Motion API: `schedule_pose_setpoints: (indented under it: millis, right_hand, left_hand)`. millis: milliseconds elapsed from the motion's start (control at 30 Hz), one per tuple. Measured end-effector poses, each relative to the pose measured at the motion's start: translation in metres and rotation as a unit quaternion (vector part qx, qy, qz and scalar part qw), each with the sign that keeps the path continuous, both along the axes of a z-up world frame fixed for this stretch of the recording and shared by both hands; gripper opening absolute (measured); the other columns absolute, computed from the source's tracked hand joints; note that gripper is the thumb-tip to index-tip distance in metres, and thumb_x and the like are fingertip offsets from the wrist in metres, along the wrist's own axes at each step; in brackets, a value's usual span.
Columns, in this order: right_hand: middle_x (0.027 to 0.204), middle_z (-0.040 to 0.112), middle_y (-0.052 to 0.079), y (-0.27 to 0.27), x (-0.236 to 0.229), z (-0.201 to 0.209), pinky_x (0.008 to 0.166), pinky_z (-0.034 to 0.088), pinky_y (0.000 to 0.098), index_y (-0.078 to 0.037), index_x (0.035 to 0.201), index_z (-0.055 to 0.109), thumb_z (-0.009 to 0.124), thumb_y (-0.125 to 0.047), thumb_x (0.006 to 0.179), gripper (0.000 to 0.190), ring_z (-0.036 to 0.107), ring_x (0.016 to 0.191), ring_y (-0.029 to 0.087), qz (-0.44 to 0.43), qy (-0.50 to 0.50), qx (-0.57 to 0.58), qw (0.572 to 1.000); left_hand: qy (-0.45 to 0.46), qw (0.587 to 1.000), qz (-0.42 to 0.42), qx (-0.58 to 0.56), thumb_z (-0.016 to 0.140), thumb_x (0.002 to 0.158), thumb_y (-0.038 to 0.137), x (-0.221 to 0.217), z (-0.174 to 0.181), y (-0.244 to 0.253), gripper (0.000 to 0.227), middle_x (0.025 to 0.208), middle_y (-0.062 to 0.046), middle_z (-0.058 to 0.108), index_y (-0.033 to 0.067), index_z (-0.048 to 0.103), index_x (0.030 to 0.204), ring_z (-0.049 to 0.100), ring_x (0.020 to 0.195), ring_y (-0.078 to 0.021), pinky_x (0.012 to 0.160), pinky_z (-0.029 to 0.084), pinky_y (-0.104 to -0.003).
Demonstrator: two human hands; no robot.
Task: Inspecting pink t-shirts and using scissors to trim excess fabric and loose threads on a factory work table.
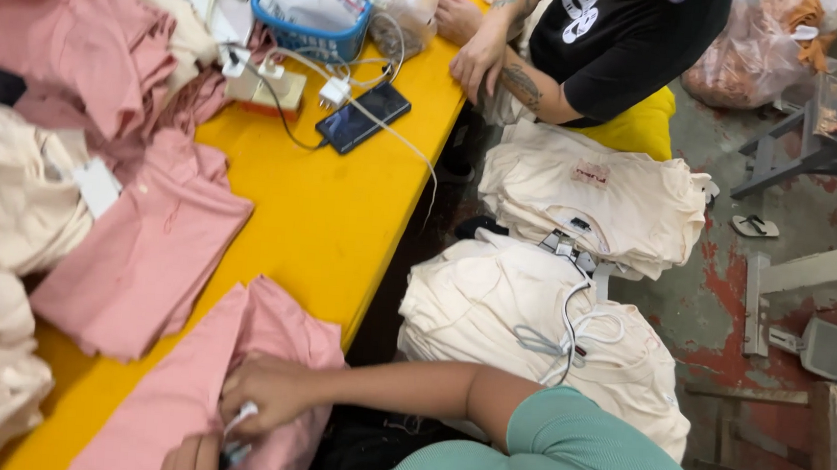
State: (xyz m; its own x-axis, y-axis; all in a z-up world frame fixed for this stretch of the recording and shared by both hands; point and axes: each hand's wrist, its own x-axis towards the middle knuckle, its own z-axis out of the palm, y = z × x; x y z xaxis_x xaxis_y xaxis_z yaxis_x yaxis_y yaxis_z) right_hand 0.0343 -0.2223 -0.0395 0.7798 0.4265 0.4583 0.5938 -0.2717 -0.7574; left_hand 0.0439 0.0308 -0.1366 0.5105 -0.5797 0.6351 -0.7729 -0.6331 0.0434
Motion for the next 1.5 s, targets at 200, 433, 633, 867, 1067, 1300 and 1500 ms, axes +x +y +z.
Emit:
schedule_pose_setpoints:
  millis: [200,433,633,867,1067,1300,1500]
  right_hand:
    - [0.104,0.057,-0.001,-0.003,-0.012,0.000,0.101,0.039,0.0487,-0.028,0.093,0.078,0.067,-0.051,0.085,0.027,0.057,0.102,0.021,-0.022,-0.056,-0.059,0.996]
    - [0.106,0.060,-0.008,0.005,-0.030,0.007,0.103,0.031,0.0439,-0.035,0.099,0.079,0.065,-0.047,0.093,0.020,0.052,0.102,0.017,-0.015,-0.079,-0.074,0.994]
    - [0.118,0.066,0.011,0.009,-0.035,0.008,0.096,0.049,0.0487,-0.014,0.108,0.075,0.075,-0.033,0.099,0.022,0.063,0.112,0.031,0.132,-0.056,0.111,0.983]
    - [0.097,0.059,0.009,0.008,-0.035,0.040,0.088,0.042,0.0396,-0.006,0.088,0.078,0.085,-0.018,0.090,0.014,0.052,0.091,0.025,0.132,0.016,0.017,0.991]
    - [0.097,0.056,0.008,0.006,-0.031,0.036,0.089,0.041,0.0391,-0.005,0.091,0.078,0.082,-0.017,0.091,0.013,0.049,0.092,0.022,0.136,0.062,0.022,0.989]
    - [0.098,0.056,0.010,0.004,-0.030,0.031,0.093,0.039,0.0404,-0.004,0.091,0.078,0.082,-0.018,0.091,0.014,0.047,0.096,0.024,0.126,0.072,0.013,0.989]
    - [0.100,0.058,0.010,0.004,-0.029,0.027,0.091,0.042,0.0393,-0.005,0.092,0.079,0.082,-0.018,0.091,0.014,0.050,0.095,0.022,0.125,0.095,0.014,0.987]
  left_hand:
    - [0.034,0.965,0.103,0.239,0.063,0.068,0.038,-0.039,0.120,-0.021,0.041,0.092,0.007,0.060,0.0300,0.061,0.108,0.066,0.085,-0.0133,0.060,0.051,-0.030]
    - [0.080,0.980,0.100,0.150,0.068,0.068,0.020,-0.072,0.145,-0.020,0.034,0.096,-0.001,0.060,0.0189,0.062,0.102,0.065,0.082,-0.0250,0.060,0.052,-0.040]
    - [0.174,0.980,0.058,0.081,0.071,0.070,0.007,-0.072,0.146,-0.014,0.039,0.098,-0.018,0.062,0.0024,0.061,0.107,0.068,0.090,-0.0411,0.073,0.056,-0.052]
    - [0.422,0.895,0.031,-0.140,0.071,0.091,0.021,-0.073,0.171,0.015,0.040,0.107,-0.012,0.056,0.0117,0.046,0.121,0.065,0.102,-0.0426,0.083,0.052,-0.054]
    - [0.242,0.970,-0.017,-0.032,0.072,0.091,0.016,-0.061,0.145,0.029,0.028,0.106,-0.001,0.061,0.0140,0.061,0.117,0.062,0.106,-0.0265,0.091,0.047,-0.043]
    - [0.145,0.987,-0.052,-0.038,0.062,0.103,0.024,-0.055,0.142,0.022,0.010,0.106,0.005,0.068,0.0233,0.068,0.111,0.062,0.107,-0.0175,0.093,0.041,-0.038]
    - [0.153,0.985,-0.064,-0.035,0.066,0.102,0.029,-0.051,0.137,0.016,0.014,0.110,0.006,0.070,0.0211,0.070,0.113,0.061,0.109,-0.0155,0.097,0.038,-0.038]
